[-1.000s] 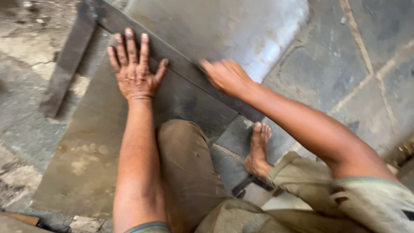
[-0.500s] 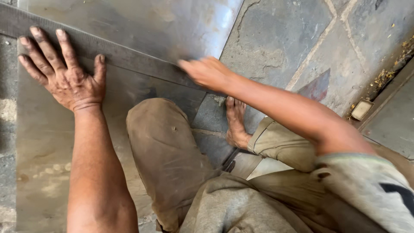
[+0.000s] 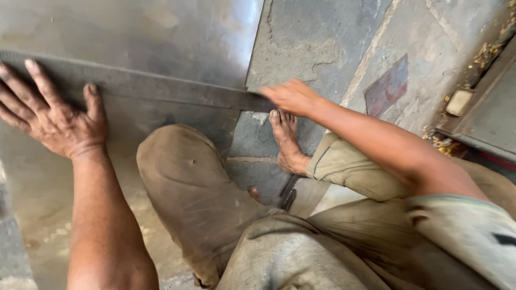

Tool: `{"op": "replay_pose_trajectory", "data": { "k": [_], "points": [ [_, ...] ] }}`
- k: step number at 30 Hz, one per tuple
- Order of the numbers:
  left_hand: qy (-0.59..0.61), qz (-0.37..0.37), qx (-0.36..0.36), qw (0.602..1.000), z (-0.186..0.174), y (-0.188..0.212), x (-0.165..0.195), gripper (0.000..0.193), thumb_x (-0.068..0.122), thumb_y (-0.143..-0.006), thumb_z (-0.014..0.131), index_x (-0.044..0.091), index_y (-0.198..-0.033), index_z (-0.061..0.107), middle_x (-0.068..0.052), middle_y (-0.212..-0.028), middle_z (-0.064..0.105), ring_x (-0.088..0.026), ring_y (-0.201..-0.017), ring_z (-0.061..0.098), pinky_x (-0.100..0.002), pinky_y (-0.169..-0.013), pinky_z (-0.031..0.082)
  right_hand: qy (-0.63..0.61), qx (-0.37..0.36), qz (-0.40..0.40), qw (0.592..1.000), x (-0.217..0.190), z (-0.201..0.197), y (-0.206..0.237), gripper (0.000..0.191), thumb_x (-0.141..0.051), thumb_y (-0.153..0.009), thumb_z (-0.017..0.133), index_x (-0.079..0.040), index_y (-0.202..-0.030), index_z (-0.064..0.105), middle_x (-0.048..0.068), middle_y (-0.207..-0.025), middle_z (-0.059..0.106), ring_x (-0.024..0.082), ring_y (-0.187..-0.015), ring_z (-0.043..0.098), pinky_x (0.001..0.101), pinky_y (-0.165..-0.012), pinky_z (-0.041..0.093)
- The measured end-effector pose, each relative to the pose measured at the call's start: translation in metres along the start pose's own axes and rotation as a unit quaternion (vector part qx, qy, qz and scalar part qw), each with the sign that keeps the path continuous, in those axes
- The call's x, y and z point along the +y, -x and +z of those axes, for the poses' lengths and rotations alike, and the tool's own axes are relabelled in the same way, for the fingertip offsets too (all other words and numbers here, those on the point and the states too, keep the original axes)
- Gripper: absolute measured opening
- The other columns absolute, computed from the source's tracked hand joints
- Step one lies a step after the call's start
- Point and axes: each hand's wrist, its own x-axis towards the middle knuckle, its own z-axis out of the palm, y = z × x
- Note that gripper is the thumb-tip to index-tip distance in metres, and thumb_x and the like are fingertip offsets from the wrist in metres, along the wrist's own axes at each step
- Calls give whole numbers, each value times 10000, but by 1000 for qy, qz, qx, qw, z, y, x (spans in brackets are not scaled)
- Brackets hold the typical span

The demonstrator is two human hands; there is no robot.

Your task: The person uses a large metal square and a marker to draw straight lines on a flat metal sheet placed on the floor. They repeatedly reposition the square and draw lines across the sheet's surface.

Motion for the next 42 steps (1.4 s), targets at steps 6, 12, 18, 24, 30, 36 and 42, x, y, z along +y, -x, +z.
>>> {"op": "replay_pose_trajectory", "data": {
  "k": [6,12,18,24,30,36,42],
  "points": [
    [-31,45,68,996,9,1,-4,807,698,-1133,337,150,-1725,335,-175,-1760,230,-422,-1633,203,-600,-1342,138,-90,114,75,987,12,44,27,416,27,-912,482,-30,-1322,527,140,-922,653,242,-708,644,329,-570,586],
    [-20,66,71,995,3,3,0,842,689,-1105,403,105,-1708,338,-216,-1749,188,-434,-1632,164,-589,-1343,111,-123,236,176,948,-40,100,10,623,-349,-879,755,50,-1305,535,237,-1198,571,224,-512,590,311,-404,555],
    [-44,59,73,995,17,-20,1,868,704,-1117,469,113,-1730,296,-217,-1766,166,-425,-1644,130,-593,-1347,78,-89,322,167,928,-23,108,6,576,-296,-1018,740,19,-1454,535,166,-1318,558,173,-726,682,217,-582,589],
    [-59,58,106,991,26,-53,1,860,628,-1074,628,162,-1710,284,-169,-1766,178,-368,-1652,133,-550,-1370,80,-65,290,185,937,-9,72,-3,636,-367,-895,775,-92,-1435,585,96,-1361,584,267,-789,726,399,-652,603],
    [-42,62,122,990,13,-47,17,839,563,-1050,660,115,-1673,320,-186,-1739,204,-394,-1624,147,-536,-1345,105,-92,277,197,936,-17,51,-2,608,-368,-908,795,-72,-1409,620,109,-1364,600,300,-804,741,414,-666,607],
    [-38,47,103,993,2,-48,27,840,618,-1045,622,117,-1659,342,-186,-1732,190,-393,-1617,133,-531,-1334,88,-104,279,208,931,-21,55,-4,618,-371,-905,811,-59,-1409,636,96,-1331,614,292,-773,740,412,-666,605],
    [-71,40,88,993,1,-51,28,824,632,-1069,584,137,-1675,324,-173,-1739,183,-394,-1616,126,-542,-1327,80,-109,284,210,929,-26,51,-5,623,-352,-910,808,-38,-1416,626,109,-1325,612,281,-751,733,399,-645,602]
  ]
}}
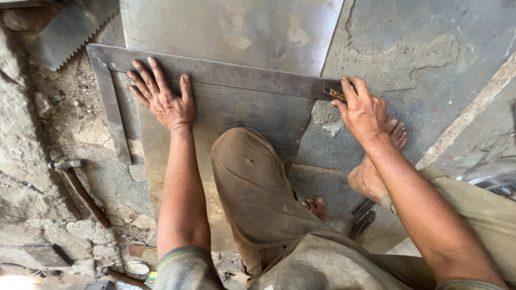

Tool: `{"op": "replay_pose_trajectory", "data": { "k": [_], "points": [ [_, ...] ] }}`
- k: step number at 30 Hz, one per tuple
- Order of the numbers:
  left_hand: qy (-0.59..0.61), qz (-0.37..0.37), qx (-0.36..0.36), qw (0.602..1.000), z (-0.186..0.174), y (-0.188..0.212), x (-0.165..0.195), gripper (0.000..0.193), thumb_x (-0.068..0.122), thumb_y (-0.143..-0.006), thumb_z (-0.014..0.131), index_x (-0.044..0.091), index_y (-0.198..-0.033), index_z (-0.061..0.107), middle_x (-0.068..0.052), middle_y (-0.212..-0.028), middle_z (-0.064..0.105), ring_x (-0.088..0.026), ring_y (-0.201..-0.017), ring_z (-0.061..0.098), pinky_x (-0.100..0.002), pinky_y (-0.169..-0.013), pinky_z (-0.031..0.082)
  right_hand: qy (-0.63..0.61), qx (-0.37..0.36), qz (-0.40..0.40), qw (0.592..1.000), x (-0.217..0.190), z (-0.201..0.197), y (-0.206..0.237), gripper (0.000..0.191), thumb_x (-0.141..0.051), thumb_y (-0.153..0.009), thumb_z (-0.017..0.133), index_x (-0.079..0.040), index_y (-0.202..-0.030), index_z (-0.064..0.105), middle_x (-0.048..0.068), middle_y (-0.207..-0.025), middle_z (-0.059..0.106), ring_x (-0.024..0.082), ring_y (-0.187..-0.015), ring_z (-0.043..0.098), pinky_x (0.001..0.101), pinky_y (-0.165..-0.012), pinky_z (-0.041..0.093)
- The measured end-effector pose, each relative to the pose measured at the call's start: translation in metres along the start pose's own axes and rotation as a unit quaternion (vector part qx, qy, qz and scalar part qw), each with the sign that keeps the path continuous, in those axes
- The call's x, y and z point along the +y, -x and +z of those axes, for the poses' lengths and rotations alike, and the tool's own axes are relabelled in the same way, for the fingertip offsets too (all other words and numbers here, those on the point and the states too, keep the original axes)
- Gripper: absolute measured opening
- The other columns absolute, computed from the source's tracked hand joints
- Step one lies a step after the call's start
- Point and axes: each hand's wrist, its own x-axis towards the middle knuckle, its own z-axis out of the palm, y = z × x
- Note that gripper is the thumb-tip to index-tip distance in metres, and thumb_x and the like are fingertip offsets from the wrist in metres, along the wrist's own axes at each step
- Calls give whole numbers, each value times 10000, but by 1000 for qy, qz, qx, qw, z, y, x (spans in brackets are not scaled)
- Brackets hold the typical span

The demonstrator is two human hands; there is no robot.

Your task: The person uses a large metal square and a marker to draw straight lines on a flat metal sheet placed on the floor. They repeatedly reposition the square and draw lines across the sheet's surface.

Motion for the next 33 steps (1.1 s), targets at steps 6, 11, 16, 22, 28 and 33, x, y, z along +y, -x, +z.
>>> {"op": "replay_pose_trajectory", "data": {
  "k": [6,11,16,22,28,33],
  "points": [
    [-7,-12,-20,1000,12,-10,-6,835,712,-1073,467,177,-1689,290,-119,-1762,180,-355,-1646,133,-517,-1364,78,-15,20,1,1000,3,0,0,569,-322,-931,818,-58,-1401,634,90,-1337,610,304,-819,732,414,-682,594],
    [-68,-3,38,997,30,-10,-18,800,737,-1068,449,226,-1668,309,-99,-1745,213,-322,-1631,171,-526,-1357,115,-36,24,9,999,1,1,2,603,-311,-894,831,-54,-1397,622,98,-1343,599,291,-825,737,401,-699,605],
    [-81,9,35,996,42,-9,-41,805,756,-1085,450,222,-1673,320,-125,-1744,226,-339,-1631,185,-540,-1359,135,-29,-19,4,999,4,4,0,648,-311,-900,834,25,-1401,596,172,-1346,577,262,-731,729,361,-596,601],
    [-82,20,65,994,45,-10,-49,800,722,-1050,434,275,-1706,335,-117,-1773,238,-326,-1674,204,-519,-1363,159,-34,2,-20,999,13,6,9,612,-316,-905,839,1,-1373,604,132,-1329,586,247,-822,742,364,-710,625],
    [-37,-35,9,999,34,-3,-38,872,791,-1061,384,219,-1716,314,-171,-1756,253,-386,-1649,210,-601,-1367,159,-65,22,-24,997,14,10,5,618,-265,-893,848,32,-1379,606,141,-1335,583,242,-874,747,369,-753,626],
    [-51,-22,19,998,33,-2,-37,876,789,-1057,363,222,-1723,308,-184,-1760,236,-391,-1652,197,-598,-1370,159,-66,39,-29,997,14,7,2,610,-263,-887,846,17,-1375,611,125,-1342,575,229,-887,752,354,-762,630]
  ]
}}
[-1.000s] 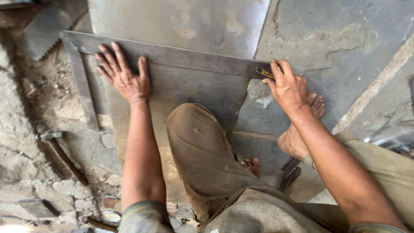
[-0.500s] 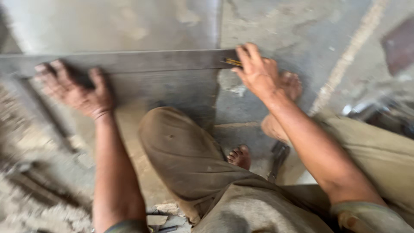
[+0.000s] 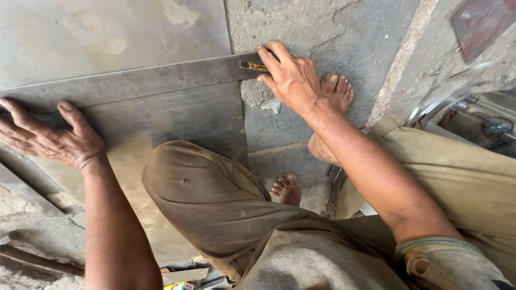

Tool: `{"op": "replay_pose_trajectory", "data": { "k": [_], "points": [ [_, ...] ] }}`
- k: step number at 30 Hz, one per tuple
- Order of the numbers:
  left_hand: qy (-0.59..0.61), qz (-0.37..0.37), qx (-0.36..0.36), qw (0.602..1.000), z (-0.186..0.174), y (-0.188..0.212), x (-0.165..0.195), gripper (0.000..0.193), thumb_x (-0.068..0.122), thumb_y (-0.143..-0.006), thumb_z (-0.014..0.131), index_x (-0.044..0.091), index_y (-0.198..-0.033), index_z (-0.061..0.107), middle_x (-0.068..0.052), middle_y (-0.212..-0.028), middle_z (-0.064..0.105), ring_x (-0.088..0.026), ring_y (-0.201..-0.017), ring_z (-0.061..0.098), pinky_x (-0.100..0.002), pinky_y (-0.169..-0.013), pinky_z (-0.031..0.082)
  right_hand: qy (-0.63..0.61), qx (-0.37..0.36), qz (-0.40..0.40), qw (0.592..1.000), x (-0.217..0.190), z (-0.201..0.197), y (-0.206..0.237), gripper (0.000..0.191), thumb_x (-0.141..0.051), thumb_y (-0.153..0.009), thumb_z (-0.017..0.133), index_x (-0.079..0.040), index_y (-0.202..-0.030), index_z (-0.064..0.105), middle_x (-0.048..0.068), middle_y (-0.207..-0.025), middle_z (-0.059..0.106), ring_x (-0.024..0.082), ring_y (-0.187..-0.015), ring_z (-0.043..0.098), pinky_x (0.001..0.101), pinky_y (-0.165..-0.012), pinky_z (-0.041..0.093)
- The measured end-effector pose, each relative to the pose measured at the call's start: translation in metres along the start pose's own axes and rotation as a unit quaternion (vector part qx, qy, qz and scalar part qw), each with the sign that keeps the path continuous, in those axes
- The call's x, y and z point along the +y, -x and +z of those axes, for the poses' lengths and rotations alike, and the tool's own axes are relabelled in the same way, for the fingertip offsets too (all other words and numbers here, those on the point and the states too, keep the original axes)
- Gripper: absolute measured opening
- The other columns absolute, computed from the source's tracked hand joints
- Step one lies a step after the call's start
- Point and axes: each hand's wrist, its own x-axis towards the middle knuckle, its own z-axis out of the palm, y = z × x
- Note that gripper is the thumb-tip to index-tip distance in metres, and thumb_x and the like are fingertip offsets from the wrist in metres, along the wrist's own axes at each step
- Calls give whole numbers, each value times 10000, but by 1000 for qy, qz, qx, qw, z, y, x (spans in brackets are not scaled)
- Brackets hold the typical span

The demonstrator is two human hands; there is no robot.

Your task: The person uses a large metal square and a marker to draw straight lines on a flat metal sheet placed on the floor. They repeatedly reposition the square and draw lines across the sheet's surface.

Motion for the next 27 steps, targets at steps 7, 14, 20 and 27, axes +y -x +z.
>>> {"op": "replay_pose_trajectory", "data": {
  "k": [7,14,20,27],
  "points": [
    [-36,29,37,998,17,-10,-12,818,758,-1058,371,265,-1708,303,-124,-1771,221,-338,-1665,197,-563,-1396,150,45,-12,27,999,-12,7,-8,474,-141,-900,786,62,-1303,639,113,-1230,621,208,-784,752,347,-657,619],
    [-30,51,59,997,14,-12,-3,802,768,-1091,415,242,-1681,281,-117,-1750,202,-331,-1640,177,-552,-1369,140,180,-37,24,983,-27,14,-26,62,-63,-946,667,-29,-979,707,113,-988,671,240,-679,737,387,-588,593],
    [25,30,13,999,-14,-6,17,788,679,-1089,523,211,-1686,310,-147,-1747,199,-376,-1623,160,-551,-1350,125,236,-124,36,963,-37,10,-40,104,-58,-823,677,-54,-913,729,125,-976,684,243,-720,755,377,-598,610],
    [38,52,37,997,-22,-4,22,828,639,-1060,600,181,-1694,330,-156,-1756,218,-383,-1637,165,-552,-1363,127,261,-179,45,947,-39,4,-45,135,-49,-812,691,-25,-940,724,144,-1003,690,233,-686,764,358,-557,617]
  ]
}}
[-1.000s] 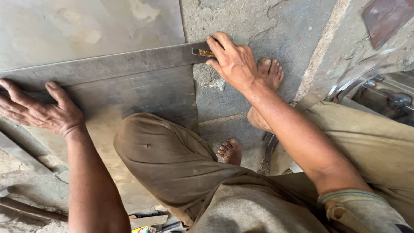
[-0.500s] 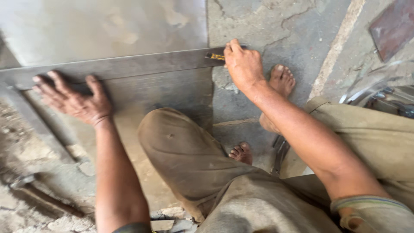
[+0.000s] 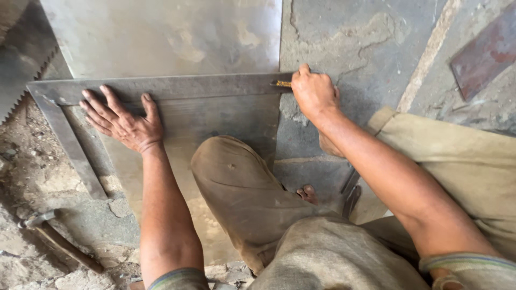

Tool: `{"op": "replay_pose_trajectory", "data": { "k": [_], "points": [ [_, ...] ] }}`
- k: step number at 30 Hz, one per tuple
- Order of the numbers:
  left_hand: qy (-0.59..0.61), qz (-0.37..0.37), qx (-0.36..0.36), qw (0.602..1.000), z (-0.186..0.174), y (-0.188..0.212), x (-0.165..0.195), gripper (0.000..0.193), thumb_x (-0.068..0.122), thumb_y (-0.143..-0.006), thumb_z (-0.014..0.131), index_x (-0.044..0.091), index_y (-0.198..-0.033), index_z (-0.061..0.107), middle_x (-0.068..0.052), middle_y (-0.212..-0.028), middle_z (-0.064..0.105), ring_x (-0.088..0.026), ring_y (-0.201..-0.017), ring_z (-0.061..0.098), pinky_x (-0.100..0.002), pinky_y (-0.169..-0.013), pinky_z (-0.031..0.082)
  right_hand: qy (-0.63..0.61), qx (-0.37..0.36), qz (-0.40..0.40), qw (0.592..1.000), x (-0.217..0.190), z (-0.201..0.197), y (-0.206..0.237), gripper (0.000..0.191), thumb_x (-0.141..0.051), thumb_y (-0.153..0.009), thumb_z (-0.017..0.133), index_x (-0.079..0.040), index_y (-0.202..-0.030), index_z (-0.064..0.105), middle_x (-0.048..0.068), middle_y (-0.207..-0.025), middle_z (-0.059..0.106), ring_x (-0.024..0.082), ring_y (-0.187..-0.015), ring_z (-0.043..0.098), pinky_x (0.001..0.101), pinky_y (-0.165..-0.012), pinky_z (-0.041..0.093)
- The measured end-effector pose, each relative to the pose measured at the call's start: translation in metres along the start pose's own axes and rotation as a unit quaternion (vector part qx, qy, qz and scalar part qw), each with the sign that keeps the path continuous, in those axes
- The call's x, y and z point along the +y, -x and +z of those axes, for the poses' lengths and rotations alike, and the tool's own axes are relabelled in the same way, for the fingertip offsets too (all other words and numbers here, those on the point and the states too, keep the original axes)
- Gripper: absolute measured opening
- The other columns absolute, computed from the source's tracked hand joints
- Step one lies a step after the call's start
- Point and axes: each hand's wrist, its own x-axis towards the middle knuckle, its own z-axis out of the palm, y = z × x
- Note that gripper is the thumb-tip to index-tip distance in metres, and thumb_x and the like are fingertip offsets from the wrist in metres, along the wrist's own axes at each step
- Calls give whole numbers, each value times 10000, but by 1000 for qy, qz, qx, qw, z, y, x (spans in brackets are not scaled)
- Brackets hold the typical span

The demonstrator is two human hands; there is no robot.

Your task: The person uses a large metal square and a marker to draw straight lines on a flat metal sheet placed on the floor. They repeatedly reposition the square and draw lines across the sheet's surface.

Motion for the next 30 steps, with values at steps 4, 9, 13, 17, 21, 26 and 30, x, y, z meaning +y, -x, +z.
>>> {"op": "replay_pose_trajectory", "data": {
  "k": [4,9,13,17,21,26,30],
  "points": [
    [25,2,-13,1000,1,-4,-3,843,601,-1004,680,167,-1648,353,-181,-1722,230,-406,-1601,163,-565,-1330,117,5,-8,2,1000,-1,-7,4,125,-61,-846,695,-28,-963,723,154,-997,691,252,-699,761,379,-550,616],
    [31,-11,13,999,2,-4,2,836,612,-997,681,174,-1628,351,-183,-1712,228,-400,-1596,159,-558,-1326,108,-46,10,0,999,5,-7,-2,252,-204,-872,759,12,-997,720,189,-1017,695,288,-703,756,421,-597,616],
    [37,-4,27,999,1,-3,8,844,611,-997,687,158,-1627,353,-190,-1707,226,-403,-1593,162,-561,-1325,114,-61,-14,15,998,7,-3,-4,387,-326,-871,778,37,-985,712,193,-995,688,281,-709,755,421,-612,618],
    [48,-11,35,998,0,-3,8,817,604,-984,691,159,-1598,387,-178,-1705,236,-396,-1595,181,-565,-1327,126,-58,1,3,998,7,-7,-1,346,-314,-936,762,23,-1001,712,182,-986,676,277,-715,748,431,-616,610],
    [55,-21,26,998,0,-3,7,797,603,-973,688,171,-1585,416,-175,-1698,246,-397,-1591,189,-564,-1325,131,-76,11,6,997,8,-11,1,402,-371,-894,782,10,-999,712,171,-982,662,316,-728,739,475,-627,595],
    [53,-15,15,998,1,-3,8,777,640,-1039,644,173,-1613,408,-182,-1706,228,-391,-1598,170,-560,-1327,118,-89,30,9,996,8,-6,3,376,-366,-888,798,-14,-992,714,156,-995,662,334,-752,734,482,-643,592],
    [50,-17,-6,999,0,-5,7,767,663,-1057,613,175,-1613,408,-186,-1708,223,-392,-1599,158,-557,-1326,103,-88,24,15,996,10,-3,4,367,-361,-887,801,-18,-986,719,152,-990,663,334,-756,736,485,-653,593]
  ]
}}
